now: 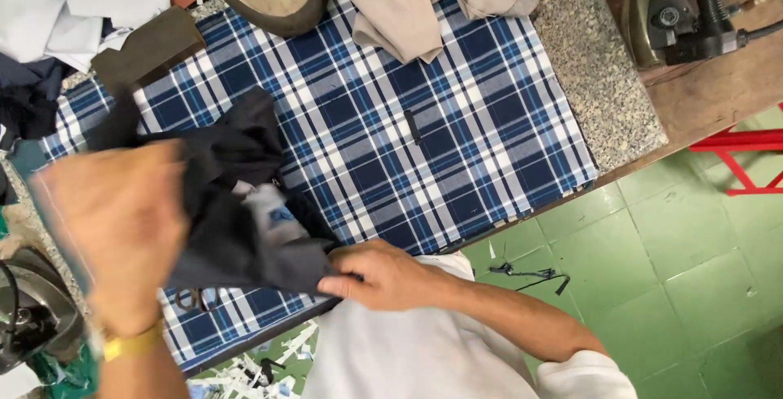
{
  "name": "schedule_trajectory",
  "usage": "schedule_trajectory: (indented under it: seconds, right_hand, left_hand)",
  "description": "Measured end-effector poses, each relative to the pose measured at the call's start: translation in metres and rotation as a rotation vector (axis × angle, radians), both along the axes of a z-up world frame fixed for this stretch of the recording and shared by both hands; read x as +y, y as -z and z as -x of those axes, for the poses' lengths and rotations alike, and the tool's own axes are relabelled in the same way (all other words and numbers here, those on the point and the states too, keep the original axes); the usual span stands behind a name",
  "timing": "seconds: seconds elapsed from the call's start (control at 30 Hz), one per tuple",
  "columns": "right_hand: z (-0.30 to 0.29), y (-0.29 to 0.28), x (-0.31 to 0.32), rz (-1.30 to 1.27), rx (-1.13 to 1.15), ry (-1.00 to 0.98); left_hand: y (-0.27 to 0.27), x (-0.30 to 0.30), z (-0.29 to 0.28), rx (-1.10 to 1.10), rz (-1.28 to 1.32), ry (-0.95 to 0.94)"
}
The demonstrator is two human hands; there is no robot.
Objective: Trimming excess fabric and folding the waistband of a pair of trousers to prepare for further alteration.
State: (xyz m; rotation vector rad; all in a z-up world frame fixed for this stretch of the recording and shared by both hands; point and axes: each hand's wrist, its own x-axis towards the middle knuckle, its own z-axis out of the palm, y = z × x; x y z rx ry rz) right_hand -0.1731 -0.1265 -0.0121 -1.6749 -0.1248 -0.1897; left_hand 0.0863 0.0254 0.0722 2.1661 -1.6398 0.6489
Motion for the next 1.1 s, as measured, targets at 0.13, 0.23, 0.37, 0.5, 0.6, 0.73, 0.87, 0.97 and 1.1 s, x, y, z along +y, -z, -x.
schedule_trajectory:
  seconds: [0.13, 0.23, 0.37, 0.5, 0.6, 0.73, 0.87, 0.97, 1.1]
  right_hand:
    - [0.011, 0.059, 0.013, 0.054, 0.259, -0.033]
    - [0.017, 0.081, 0.023, -0.004, 0.268, 0.022]
    - [0.030, 0.117, 0.019, -0.181, 0.411, 0.130]
    - [0.042, 0.135, -0.009, -0.286, 0.433, 0.208]
    - [0.025, 0.112, -0.020, -0.293, 0.432, 0.219]
    - [-0.013, 0.074, -0.030, -0.271, 0.280, 0.086]
    - [-0.047, 0.023, -0.041, -0.520, 0.130, -0.123]
    - [-0.054, 0.023, -0.034, -0.289, 0.117, -0.225]
    - [-0.058, 0.011, -0.025, -0.118, 0.030, -0.283]
  left_hand:
    - [0.046, -0.090, 0.038, 0.280, -0.089, 0.207]
    - [0.095, -0.140, 0.063, 0.289, -0.094, 0.332]
    - [0.108, -0.167, 0.086, 0.358, -0.441, 0.256]
    - [0.072, -0.136, 0.075, 0.559, -0.398, 0.165]
    - [0.051, -0.092, 0.071, 1.176, -0.525, 0.259]
    - [0.086, -0.036, 0.079, 1.346, -0.427, 0.179]
    - [0.026, -0.022, 0.085, 1.273, 0.131, -0.004]
    - [-0.020, 0.004, 0.082, 1.177, 0.291, -0.078]
    - [-0.055, 0.037, 0.093, 1.200, 0.473, -0.058]
